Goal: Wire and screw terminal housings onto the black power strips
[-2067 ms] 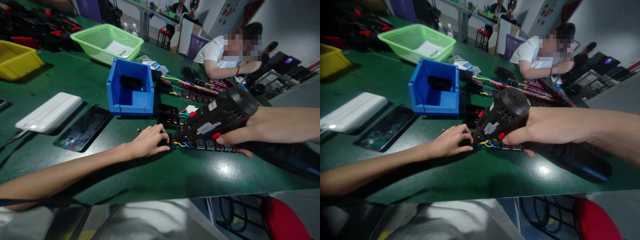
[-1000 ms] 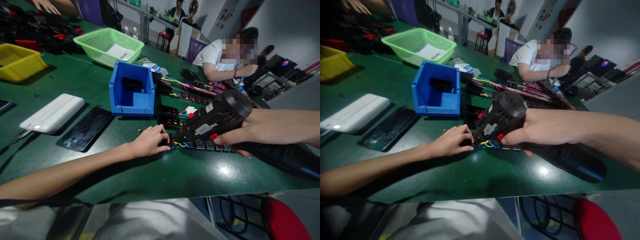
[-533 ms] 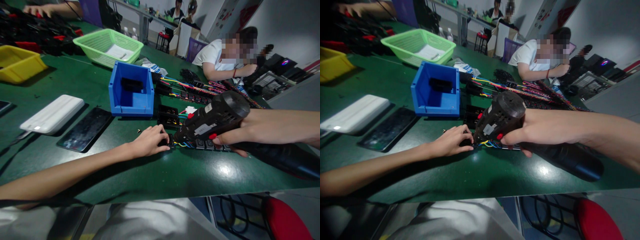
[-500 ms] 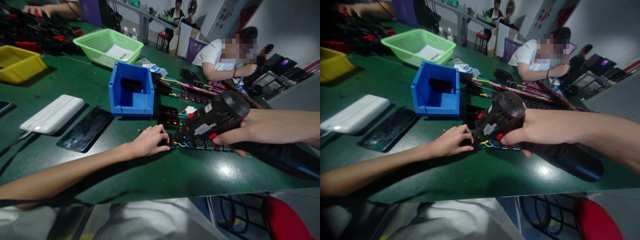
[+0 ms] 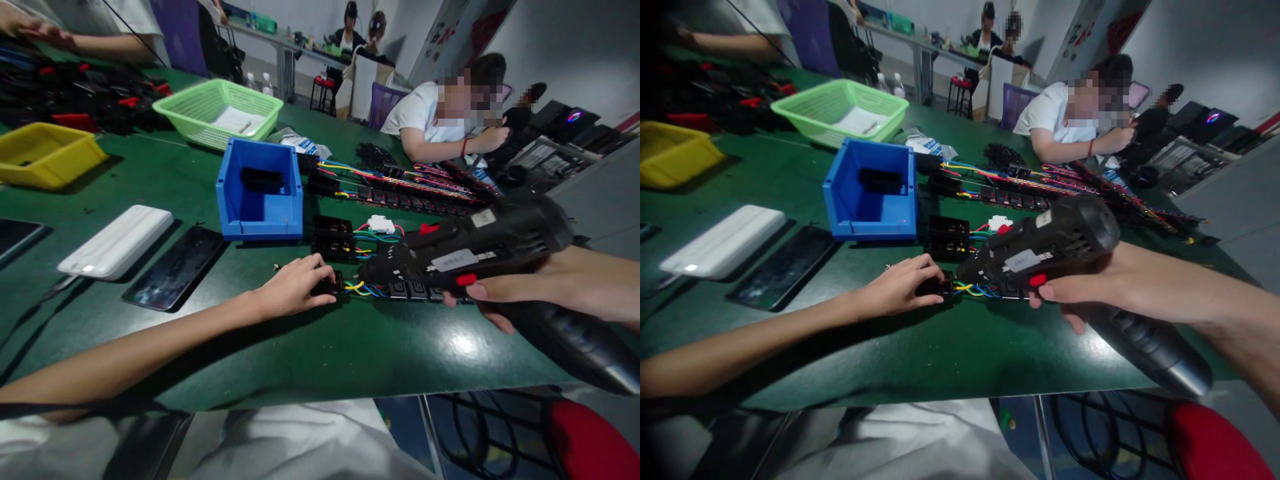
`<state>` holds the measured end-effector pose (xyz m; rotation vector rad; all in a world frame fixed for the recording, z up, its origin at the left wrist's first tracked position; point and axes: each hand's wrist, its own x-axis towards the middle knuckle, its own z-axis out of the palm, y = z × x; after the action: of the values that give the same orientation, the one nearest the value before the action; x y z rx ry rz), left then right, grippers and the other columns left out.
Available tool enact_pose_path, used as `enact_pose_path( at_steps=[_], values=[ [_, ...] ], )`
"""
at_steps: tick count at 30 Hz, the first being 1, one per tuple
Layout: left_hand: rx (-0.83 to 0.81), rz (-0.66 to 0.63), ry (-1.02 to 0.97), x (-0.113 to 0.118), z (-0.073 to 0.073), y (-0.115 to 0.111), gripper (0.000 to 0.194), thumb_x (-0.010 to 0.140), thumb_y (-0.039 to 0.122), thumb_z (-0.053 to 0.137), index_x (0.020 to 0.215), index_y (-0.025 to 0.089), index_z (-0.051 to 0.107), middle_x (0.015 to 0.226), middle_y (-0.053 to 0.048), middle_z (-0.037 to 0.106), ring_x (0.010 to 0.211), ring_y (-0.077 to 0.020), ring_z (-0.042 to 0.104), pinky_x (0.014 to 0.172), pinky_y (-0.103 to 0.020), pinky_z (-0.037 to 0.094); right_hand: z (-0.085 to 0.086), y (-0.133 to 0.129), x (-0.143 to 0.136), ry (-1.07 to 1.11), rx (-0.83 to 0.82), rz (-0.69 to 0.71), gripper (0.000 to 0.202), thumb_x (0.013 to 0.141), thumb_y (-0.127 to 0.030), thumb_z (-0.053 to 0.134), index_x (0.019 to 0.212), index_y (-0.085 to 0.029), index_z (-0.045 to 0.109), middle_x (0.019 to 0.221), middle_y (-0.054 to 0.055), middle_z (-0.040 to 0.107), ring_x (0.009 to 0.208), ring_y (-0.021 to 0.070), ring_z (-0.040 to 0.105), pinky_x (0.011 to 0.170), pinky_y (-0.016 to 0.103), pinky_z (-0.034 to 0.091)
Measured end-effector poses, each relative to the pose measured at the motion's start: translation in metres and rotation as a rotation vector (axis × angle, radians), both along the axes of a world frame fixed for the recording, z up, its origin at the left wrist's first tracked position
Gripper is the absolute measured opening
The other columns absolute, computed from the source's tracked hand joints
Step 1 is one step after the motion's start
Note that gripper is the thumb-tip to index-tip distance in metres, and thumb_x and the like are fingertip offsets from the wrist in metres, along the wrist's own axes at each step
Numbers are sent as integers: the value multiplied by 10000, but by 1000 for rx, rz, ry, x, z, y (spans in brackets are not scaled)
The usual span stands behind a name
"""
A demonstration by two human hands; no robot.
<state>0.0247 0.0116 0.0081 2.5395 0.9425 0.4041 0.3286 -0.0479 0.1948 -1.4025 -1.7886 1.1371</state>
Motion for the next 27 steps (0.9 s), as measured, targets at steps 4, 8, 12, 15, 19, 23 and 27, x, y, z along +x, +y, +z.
enact_pose_path(
  at_steps=[4, 8, 12, 15, 19, 23, 27],
  values=[
    [-9, 33, -42, -2, -1, -6, 470, 888, 534, 544, 1226, 212, 483, 1157, -74, 571, 1037, -231, 580, 866, -346, 472, -36, -26, 11, 166, -83, -110, 297, 841, -449, 590, 881, -158, 637, 668, 43, 600, 569, 143, 556, 517, 258, 450],
    [79, 76, -123, -21, -4, -13, 352, 924, 411, 508, 1207, 202, 486, 1212, -84, 568, 1131, -218, 537, 967, -356, 449, -78, -36, 18, 291, -324, -36, 327, 844, -417, 590, 972, -123, 655, 687, 76, 624, 509, 138, 524, 476, 262, 403],
    [320, 340, -64, -69, -7, -15, 181, 885, 284, 519, 1029, 176, 541, 1083, -88, 607, 1069, -235, 540, 958, -383, 447, -125, -37, 16, 517, -425, -8, 349, 894, -404, 512, 994, -95, 639, 575, 49, 566, 503, 126, 489, 493, 244, 372],
    [415, 710, 156, -109, -10, -14, 344, 875, 345, 521, 1151, 139, 508, 1209, -152, 550, 1173, -322, 475, 1009, -476, 397, -155, -36, 8, 646, -447, -5, 313, 883, -369, 527, 958, -86, 638, 606, 50, 576, 489, 112, 481, 488, 235, 372],
    [294, 909, 380, -136, -19, -9, 595, 857, 452, 526, 1313, 93, 395, 1333, -209, 460, 1199, -375, 455, 950, -488, 435, -177, -31, 0, 779, -497, 9, 298, 874, -355, 536, 935, -84, 645, 767, 83, 622, 474, 89, 481, 461, 226, 368],
    [170, 961, 422, -142, -24, 1, 613, 880, 508, 473, 1363, 148, 359, 1352, -182, 459, 1173, -372, 477, 905, -491, 456, -186, -28, 0, 830, -523, 26, 300, 873, -360, 538, 924, -86, 650, 830, 104, 642, 464, 81, 481, 448, 219, 354],
    [104, 980, 419, -146, -21, 12, 659, 862, 534, 485, 1378, 149, 343, 1281, -184, 509, 1132, -371, 501, 900, -479, 456, -192, -29, 3, 802, -566, 64, 361, 886, -396, 517, 941, -67, 655, 559, 51, 560, 457, 107, 470, 460, 217, 341]
  ],
)
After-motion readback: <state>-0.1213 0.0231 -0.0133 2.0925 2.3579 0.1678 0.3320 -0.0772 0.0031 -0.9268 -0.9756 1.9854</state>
